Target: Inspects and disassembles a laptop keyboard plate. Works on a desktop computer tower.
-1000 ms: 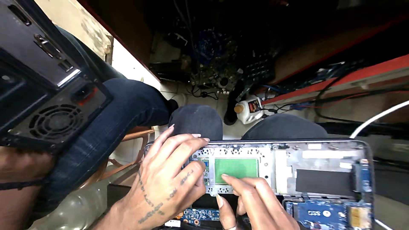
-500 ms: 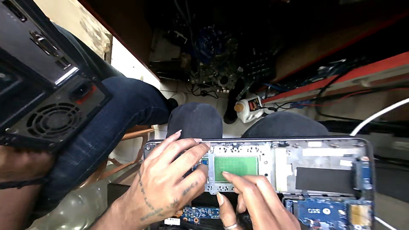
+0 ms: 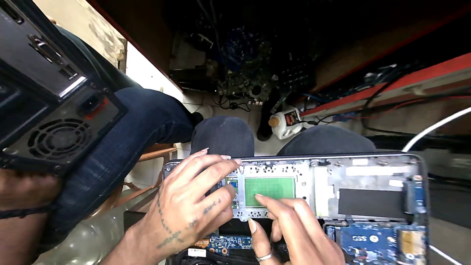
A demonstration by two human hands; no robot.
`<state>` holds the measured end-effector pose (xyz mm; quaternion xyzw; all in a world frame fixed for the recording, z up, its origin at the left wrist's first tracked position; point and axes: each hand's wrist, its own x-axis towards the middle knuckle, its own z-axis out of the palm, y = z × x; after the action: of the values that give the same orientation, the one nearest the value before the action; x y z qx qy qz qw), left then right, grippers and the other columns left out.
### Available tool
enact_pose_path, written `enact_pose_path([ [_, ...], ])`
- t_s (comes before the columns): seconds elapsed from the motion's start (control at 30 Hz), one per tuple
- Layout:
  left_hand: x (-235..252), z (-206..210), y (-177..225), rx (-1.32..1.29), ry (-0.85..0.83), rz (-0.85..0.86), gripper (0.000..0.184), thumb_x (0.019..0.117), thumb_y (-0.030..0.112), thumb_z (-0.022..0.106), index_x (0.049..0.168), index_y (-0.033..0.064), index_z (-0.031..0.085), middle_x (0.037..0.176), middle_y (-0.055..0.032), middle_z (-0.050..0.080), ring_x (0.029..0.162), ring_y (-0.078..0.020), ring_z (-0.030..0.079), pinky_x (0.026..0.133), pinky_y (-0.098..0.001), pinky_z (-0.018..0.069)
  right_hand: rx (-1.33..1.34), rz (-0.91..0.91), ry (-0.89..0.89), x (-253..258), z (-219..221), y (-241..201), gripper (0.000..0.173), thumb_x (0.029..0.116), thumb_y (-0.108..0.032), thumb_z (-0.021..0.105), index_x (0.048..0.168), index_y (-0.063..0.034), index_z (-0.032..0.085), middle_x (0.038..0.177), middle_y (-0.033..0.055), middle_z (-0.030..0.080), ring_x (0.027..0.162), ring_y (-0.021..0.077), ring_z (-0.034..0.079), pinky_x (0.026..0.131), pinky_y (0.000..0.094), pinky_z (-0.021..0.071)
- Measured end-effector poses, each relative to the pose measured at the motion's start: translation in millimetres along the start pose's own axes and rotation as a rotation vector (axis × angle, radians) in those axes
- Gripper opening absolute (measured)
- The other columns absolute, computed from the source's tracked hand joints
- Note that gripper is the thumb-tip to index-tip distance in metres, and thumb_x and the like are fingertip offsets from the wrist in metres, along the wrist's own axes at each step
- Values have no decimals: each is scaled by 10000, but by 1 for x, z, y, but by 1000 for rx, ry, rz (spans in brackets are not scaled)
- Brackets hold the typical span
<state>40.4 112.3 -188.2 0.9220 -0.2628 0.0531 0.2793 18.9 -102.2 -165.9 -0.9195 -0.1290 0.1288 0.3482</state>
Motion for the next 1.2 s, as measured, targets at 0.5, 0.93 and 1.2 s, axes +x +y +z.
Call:
enact_pose_path([
  [0.5, -1, -1, 1, 21, -7, -8, 109, 941, 142, 657, 858, 76, 683, 1215, -121, 709, 1248, -263, 627, 1107, -450, 482, 5, 0, 5, 0, 0, 1, 278, 957, -180, 642, 1171, -25, 727, 908, 109, 639, 684, 158, 579, 614, 293, 493],
  [0.93, -1, -1, 0, 3, -4, 4, 101, 934, 133, 670, 851, 75, 672, 1215, -121, 710, 1238, -267, 633, 1093, -451, 496, 2, -2, 11, -1, 1, 1, 272, 956, -182, 646, 1161, -23, 728, 894, 105, 636, 681, 160, 573, 608, 293, 479],
  [1.2, 1, -1, 1, -18, 2, -34, 116, 930, 141, 664, 847, 63, 687, 1207, -124, 718, 1233, -260, 640, 1092, -432, 495, 1, -2, 3, 0, 0, 2, 283, 958, -186, 641, 1173, -22, 723, 888, 102, 639, 682, 159, 569, 603, 291, 466],
])
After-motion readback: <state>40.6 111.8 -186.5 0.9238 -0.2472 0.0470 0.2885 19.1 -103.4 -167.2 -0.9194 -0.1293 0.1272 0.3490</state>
